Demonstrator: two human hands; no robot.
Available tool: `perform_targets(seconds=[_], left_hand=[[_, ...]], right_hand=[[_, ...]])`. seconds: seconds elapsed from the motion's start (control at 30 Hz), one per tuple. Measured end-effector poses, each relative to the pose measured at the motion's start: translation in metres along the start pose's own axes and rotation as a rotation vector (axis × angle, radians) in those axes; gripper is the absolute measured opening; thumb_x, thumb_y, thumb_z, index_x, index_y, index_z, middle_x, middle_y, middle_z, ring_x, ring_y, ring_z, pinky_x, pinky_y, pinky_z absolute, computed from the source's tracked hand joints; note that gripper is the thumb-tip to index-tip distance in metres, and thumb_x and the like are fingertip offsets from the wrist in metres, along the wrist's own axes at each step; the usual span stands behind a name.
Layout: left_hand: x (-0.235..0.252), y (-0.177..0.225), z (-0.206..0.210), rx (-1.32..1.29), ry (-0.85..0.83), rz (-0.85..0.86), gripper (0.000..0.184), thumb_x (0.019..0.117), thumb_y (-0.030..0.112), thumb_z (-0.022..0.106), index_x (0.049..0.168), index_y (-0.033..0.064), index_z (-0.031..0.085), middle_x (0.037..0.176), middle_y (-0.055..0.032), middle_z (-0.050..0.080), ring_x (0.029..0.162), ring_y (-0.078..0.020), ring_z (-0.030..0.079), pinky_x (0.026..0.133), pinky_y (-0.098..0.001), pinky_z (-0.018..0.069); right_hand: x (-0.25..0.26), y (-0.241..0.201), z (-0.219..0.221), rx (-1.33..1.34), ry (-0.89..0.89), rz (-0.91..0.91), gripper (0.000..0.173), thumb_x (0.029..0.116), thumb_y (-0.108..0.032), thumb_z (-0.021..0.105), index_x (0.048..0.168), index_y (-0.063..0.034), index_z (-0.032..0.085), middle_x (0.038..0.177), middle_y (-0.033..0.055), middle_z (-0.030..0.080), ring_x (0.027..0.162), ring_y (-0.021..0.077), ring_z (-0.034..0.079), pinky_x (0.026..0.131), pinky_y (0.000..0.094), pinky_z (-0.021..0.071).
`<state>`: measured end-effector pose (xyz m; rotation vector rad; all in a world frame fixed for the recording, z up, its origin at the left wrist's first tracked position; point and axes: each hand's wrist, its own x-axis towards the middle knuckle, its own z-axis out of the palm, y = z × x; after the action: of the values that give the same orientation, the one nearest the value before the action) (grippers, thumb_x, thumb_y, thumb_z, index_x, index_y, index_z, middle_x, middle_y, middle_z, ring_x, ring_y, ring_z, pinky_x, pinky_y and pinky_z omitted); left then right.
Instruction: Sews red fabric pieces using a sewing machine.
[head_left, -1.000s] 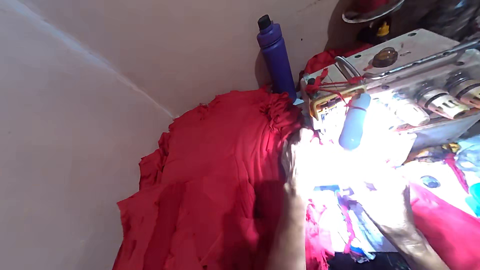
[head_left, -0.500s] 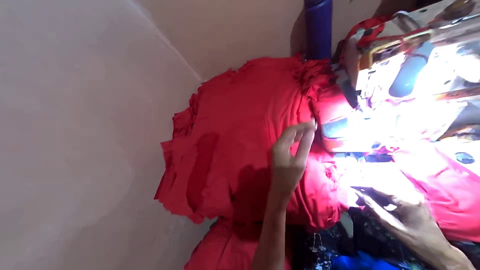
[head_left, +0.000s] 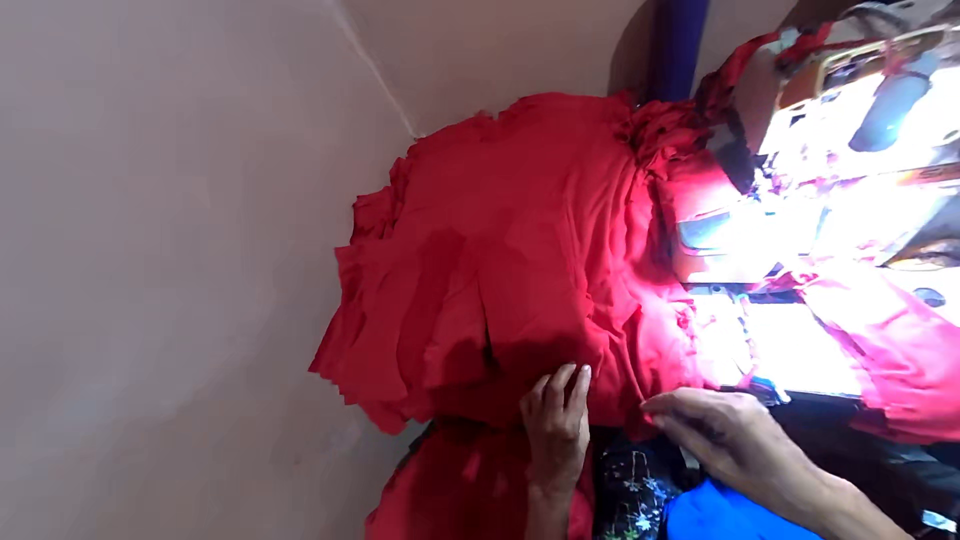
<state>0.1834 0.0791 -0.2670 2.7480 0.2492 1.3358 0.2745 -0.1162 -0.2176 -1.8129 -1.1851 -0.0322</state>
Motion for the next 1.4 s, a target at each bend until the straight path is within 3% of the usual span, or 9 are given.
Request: perform_targets(seconds=[0.27,0.37,0.47,0.57,0.77,0.87,1.0,1.2,1.4], left_hand=[[0.003,0.001,-0.004,-0.152,0.025,-0.084,0.010,0.0870,0.018,0.072,0.086,0.0132,0.082,0.096,-0.0073,0.075,0.097,-0.0294,0.067,0.084,-0.0461,0.0473],[0.010,0.017,-0.030,-0.232,-0.013,-0.049,0.015,0.0909,0.020,0.067,0.088,0.0106,0.078,0.101,-0.0074,0.076,0.104,-0.0285,0.069,0.092,-0.0459,0.0490],[0.013,0.052,-0.061,-0.376,-0.161,-0.025,0.019,0.0947,0.017,0.062,0.093,0.0012,0.074,0.087,-0.0099,0.075,0.083,-0.0236,0.074,0.079,-0.0396,0.0588],[0.017,0.078,-0.074,-0.527,-0.123,-0.005,0.016,0.0937,0.011,0.062,0.091,-0.0009,0.072,0.079,-0.0101,0.071,0.072,-0.0139,0.070,0.070,-0.0248,0.0573],[0.020,0.103,-0.072,-1.041,-0.095,-0.230,0.019,0.0991,0.020,0.063,0.109,0.0038,0.060,0.080,0.0057,0.062,0.072,0.0092,0.058,0.069,-0.0092,0.0505],[0.020,0.102,-0.066,-1.229,-0.233,-0.249,0.032,0.1018,0.039,0.058,0.121,0.0130,0.054,0.100,0.0157,0.065,0.092,0.0127,0.060,0.083,-0.0114,0.0525],[0.019,0.099,-0.055,-1.337,-0.522,-0.230,0.027,0.0901,0.009,0.071,0.103,-0.0128,0.063,0.092,-0.0096,0.072,0.090,-0.0008,0.068,0.085,-0.0198,0.0554],[0.033,0.074,-0.011,-1.359,-0.694,-0.277,0.011,0.0927,0.000,0.064,0.098,-0.0086,0.069,0.093,-0.0069,0.070,0.089,-0.0009,0.065,0.085,-0.0180,0.0539],[0.109,0.066,-0.001,-1.149,-0.440,-0.293,0.010,0.0930,0.001,0.064,0.099,-0.0061,0.069,0.092,-0.0014,0.071,0.086,0.0023,0.065,0.080,-0.0167,0.0549]], right_hand=[[-0.016,-0.008,0.006,-0.078,-0.148,-0.028,0.018,0.0938,-0.014,0.060,0.095,-0.0064,0.076,0.083,0.0080,0.072,0.072,0.0217,0.070,0.063,0.0393,0.0563],[-0.015,-0.019,0.006,-0.116,-0.088,-0.096,0.029,0.0910,-0.021,0.067,0.116,-0.0096,0.074,0.112,0.0118,0.070,0.101,0.0273,0.068,0.084,0.0406,0.0566],[-0.011,-0.036,-0.006,-0.165,-0.055,-0.168,0.055,0.0874,-0.032,0.073,0.137,-0.0085,0.062,0.131,0.0174,0.064,0.118,0.0363,0.062,0.094,0.0520,0.0525],[-0.018,-0.047,-0.019,-0.069,-0.070,-0.161,0.049,0.0875,-0.025,0.073,0.131,-0.0032,0.064,0.113,0.0151,0.071,0.100,0.0313,0.070,0.083,0.0509,0.0551],[-0.036,-0.052,-0.034,0.380,0.020,0.051,0.021,0.0942,-0.015,0.066,0.103,0.0028,0.072,0.078,0.0050,0.072,0.067,-0.0042,0.062,0.062,0.0116,0.0488],[-0.030,-0.051,-0.048,0.420,0.117,0.048,0.019,0.0973,-0.018,0.063,0.092,-0.0001,0.070,0.074,-0.0010,0.068,0.066,-0.0093,0.059,0.062,0.0080,0.0480],[-0.015,-0.052,-0.072,0.519,0.205,0.091,0.011,0.0995,-0.016,0.062,0.098,-0.0078,0.070,0.082,-0.0126,0.069,0.073,-0.0111,0.061,0.065,0.0086,0.0520],[0.006,-0.024,-0.108,0.601,0.505,0.180,0.011,0.0994,-0.023,0.064,0.103,-0.0257,0.074,0.086,-0.0145,0.074,0.073,-0.0037,0.068,0.066,0.0140,0.0580],[0.019,-0.007,-0.143,0.414,0.593,0.105,0.009,0.0982,-0.029,0.067,0.106,-0.0279,0.072,0.089,-0.0153,0.072,0.075,-0.0024,0.068,0.065,0.0156,0.0591]])
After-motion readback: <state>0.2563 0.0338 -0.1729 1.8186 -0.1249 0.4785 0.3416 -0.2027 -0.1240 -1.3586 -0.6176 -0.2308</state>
